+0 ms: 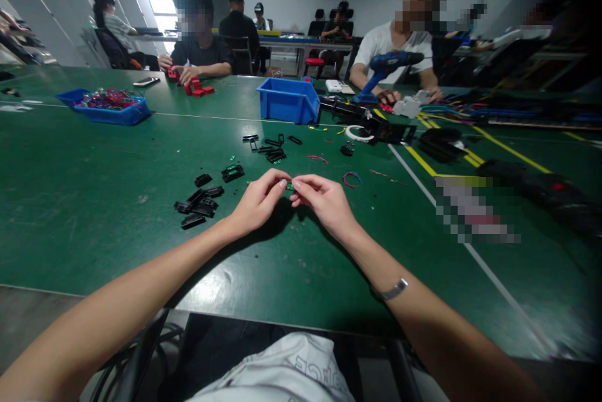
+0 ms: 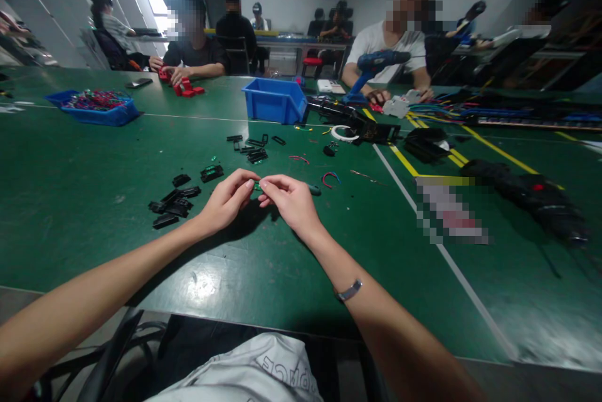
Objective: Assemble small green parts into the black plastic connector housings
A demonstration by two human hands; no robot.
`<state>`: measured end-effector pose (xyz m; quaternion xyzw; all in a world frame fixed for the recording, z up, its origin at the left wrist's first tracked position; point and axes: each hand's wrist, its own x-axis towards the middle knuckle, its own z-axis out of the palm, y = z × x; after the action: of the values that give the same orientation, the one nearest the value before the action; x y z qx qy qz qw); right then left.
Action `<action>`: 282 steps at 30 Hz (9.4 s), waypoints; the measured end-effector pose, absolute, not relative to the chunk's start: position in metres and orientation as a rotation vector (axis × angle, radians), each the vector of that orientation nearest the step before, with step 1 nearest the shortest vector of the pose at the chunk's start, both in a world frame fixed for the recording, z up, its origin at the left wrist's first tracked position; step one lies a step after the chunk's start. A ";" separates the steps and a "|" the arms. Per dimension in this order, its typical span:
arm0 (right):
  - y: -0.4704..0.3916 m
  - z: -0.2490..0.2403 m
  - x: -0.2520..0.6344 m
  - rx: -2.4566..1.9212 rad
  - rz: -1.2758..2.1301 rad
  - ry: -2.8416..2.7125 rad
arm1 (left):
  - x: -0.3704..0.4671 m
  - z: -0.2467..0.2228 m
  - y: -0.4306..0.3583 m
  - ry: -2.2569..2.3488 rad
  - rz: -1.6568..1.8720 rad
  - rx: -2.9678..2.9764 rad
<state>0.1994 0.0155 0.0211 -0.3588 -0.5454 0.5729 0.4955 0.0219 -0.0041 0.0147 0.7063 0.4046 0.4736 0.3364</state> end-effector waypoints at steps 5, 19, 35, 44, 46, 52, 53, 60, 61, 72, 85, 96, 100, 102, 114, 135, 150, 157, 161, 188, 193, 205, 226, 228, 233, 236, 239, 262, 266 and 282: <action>0.015 0.022 0.199 -0.874 1.379 -1.334 | 0.023 0.011 -0.003 1.016 1.275 1.742; 0.015 0.021 0.198 -0.885 1.382 -1.329 | 0.024 0.012 -0.005 1.026 1.291 1.745; 0.014 0.018 0.196 -0.886 1.324 -1.343 | 0.026 0.010 -0.004 1.018 1.319 1.749; 0.014 0.019 0.199 -0.844 1.406 -1.313 | 0.025 0.012 -0.004 1.023 1.303 1.723; 0.015 0.019 0.201 -0.827 1.426 -1.341 | 0.024 0.013 -0.004 1.023 1.307 1.719; 0.010 0.025 0.200 -0.843 1.398 -1.420 | 0.024 0.013 -0.004 1.020 1.318 1.733; 0.009 0.027 0.200 -0.851 1.388 -1.436 | 0.024 0.012 -0.004 1.018 1.318 1.739; 0.007 0.026 0.196 -0.814 1.395 -1.428 | 0.025 0.011 -0.005 1.030 1.337 1.778; 0.008 0.025 0.196 -0.805 1.405 -1.421 | 0.025 0.011 -0.006 1.035 1.339 1.781; 0.011 0.018 0.196 -0.751 1.457 -1.379 | 0.026 0.011 -0.007 1.050 1.364 1.812; 0.012 0.018 0.196 -0.774 1.397 -1.403 | 0.023 0.009 -0.005 1.027 1.357 1.828; 0.012 0.019 0.197 -0.757 1.386 -1.411 | 0.022 0.010 -0.004 0.971 1.344 1.813; 0.013 0.018 0.197 -0.745 1.380 -1.411 | 0.022 0.011 -0.004 0.974 1.352 1.823; 0.013 0.018 0.197 -0.746 1.373 -1.416 | 0.022 0.011 -0.004 0.980 1.354 1.826; 0.013 0.017 0.196 -0.745 1.365 -1.418 | 0.022 0.010 -0.004 0.949 1.357 1.818; 0.013 0.017 0.197 -0.775 1.419 -1.324 | 0.024 0.011 -0.006 0.998 1.345 1.810; 0.012 0.020 0.197 -0.812 1.339 -1.366 | 0.023 0.012 -0.007 1.017 1.305 1.868; 0.012 0.020 0.195 -0.806 1.330 -1.371 | 0.023 0.012 -0.006 1.047 1.311 1.848; 0.012 0.020 0.195 -0.819 1.306 -1.382 | 0.023 0.013 -0.006 1.052 1.310 1.858; 0.010 0.024 0.198 -0.782 1.342 -1.388 | 0.022 0.015 -0.006 1.028 1.332 1.851; 0.011 0.028 0.201 -0.796 1.363 -1.430 | 0.022 0.014 -0.005 1.016 1.330 1.782; 0.017 0.018 0.202 -0.829 1.162 -1.467 | 0.022 0.011 0.004 0.989 1.446 1.681; 0.020 0.017 0.207 -0.834 1.010 -1.583 | 0.019 0.010 0.005 1.011 1.328 1.972; 0.021 0.017 0.207 -0.847 0.971 -1.603 | 0.018 0.010 0.006 1.021 1.330 1.982; 0.021 0.017 0.208 -0.842 0.937 -1.620 | 0.018 0.010 0.006 1.037 1.317 1.981; 0.018 0.019 0.207 -0.839 0.875 -1.650 | 0.018 0.010 0.006 1.046 1.315 1.984; 0.015 0.020 0.207 -0.819 0.823 -1.667 | 0.018 0.010 0.005 1.067 1.331 2.008; 0.012 0.025 0.205 -0.825 0.739 -1.704 | 0.018 0.012 0.003 1.100 1.304 2.186; 0.014 0.026 0.207 -0.822 0.779 -1.663 | 0.018 0.012 0.003 1.097 1.303 2.169; 0.021 0.021 0.207 -0.897 1.030 -1.556 | 0.018 0.012 0.003 1.014 1.346 2.071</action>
<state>0.2070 0.0205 0.0212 -0.3727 -0.6463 0.4278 0.5103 0.0185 0.0025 0.0115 0.7542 0.3694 0.4902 0.2333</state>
